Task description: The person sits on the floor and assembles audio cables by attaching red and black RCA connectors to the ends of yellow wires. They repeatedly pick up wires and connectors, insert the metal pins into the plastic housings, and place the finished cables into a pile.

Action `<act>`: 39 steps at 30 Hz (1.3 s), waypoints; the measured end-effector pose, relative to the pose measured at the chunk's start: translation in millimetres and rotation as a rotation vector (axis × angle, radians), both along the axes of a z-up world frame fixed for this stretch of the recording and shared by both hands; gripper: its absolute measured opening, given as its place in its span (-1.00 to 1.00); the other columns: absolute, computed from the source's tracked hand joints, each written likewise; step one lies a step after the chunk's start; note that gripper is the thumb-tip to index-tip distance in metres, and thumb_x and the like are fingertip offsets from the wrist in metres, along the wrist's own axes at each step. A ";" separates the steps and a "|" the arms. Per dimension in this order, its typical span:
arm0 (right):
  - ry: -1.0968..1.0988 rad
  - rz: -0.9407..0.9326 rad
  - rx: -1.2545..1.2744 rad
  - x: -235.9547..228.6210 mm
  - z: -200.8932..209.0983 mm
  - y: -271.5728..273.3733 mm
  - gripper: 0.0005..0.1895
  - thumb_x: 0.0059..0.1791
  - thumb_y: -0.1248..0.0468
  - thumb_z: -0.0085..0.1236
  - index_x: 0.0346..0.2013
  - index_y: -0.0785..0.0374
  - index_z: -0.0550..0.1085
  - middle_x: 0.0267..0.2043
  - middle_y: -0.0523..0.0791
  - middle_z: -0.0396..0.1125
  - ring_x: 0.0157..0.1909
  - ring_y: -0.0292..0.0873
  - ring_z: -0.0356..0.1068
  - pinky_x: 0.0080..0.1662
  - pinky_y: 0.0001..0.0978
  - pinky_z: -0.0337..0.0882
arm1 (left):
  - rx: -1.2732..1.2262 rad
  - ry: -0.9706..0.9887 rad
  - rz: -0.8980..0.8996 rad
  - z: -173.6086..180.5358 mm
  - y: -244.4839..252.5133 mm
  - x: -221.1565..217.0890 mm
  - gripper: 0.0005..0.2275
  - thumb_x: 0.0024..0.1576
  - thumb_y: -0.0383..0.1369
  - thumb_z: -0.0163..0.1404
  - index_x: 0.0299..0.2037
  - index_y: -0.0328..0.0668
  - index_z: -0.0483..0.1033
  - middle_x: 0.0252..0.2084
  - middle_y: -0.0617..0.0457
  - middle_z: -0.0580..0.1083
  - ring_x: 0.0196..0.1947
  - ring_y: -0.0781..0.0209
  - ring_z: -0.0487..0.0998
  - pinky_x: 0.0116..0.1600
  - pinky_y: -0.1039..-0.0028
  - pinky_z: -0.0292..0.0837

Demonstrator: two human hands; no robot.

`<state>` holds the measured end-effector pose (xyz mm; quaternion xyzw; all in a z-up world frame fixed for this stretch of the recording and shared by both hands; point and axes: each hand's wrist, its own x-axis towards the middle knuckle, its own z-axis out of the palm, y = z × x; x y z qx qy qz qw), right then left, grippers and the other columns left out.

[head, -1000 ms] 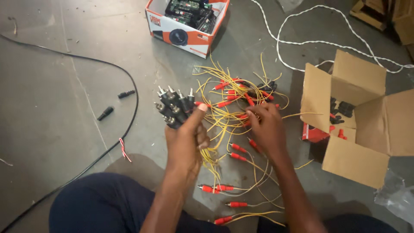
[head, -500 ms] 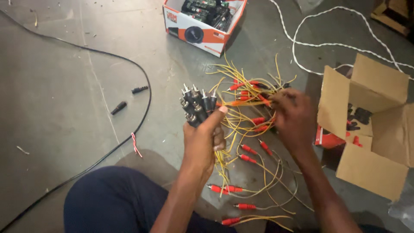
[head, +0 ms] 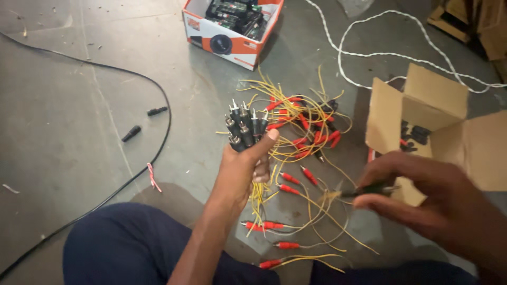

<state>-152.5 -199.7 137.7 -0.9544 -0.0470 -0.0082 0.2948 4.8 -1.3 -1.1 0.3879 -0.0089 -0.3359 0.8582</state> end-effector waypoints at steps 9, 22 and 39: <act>-0.107 -0.262 0.358 35.3 -59.3 48.8 -0.58 -0.15 0.32 0.36 -0.08 0.29 0.40 -0.14 -0.15 0.40 -0.10 -0.30 0.45 -0.10 -0.43 0.46 | -0.050 0.014 -0.252 -2.6 -14.3 -24.4 -0.73 0.13 -0.22 0.19 -0.16 -0.23 0.49 -0.54 0.18 0.38 -0.61 0.43 0.31 -0.51 0.55 0.18; -0.144 -0.259 0.126 49.4 -47.0 52.7 -0.67 0.02 0.47 0.02 0.07 0.22 0.48 0.05 -0.10 0.49 0.07 -0.20 0.49 0.10 -0.33 0.45 | -0.148 0.166 -0.379 -3.0 -9.7 -22.1 -0.67 0.12 -0.08 0.15 -0.12 -0.12 0.46 -0.54 0.13 0.35 -0.67 0.39 0.26 -0.59 0.55 0.12; -0.111 -0.769 0.305 55.1 -148.5 -53.9 -0.75 0.12 0.19 0.03 -0.14 0.28 0.58 -0.23 -0.12 0.49 -0.24 -0.16 0.39 -0.11 -0.25 0.42 | 0.006 0.091 -0.106 8.0 -9.5 -9.5 -0.85 0.04 -0.37 0.19 -0.39 -0.10 0.42 -0.68 0.31 0.08 -0.74 0.46 0.00 -0.60 0.48 -0.07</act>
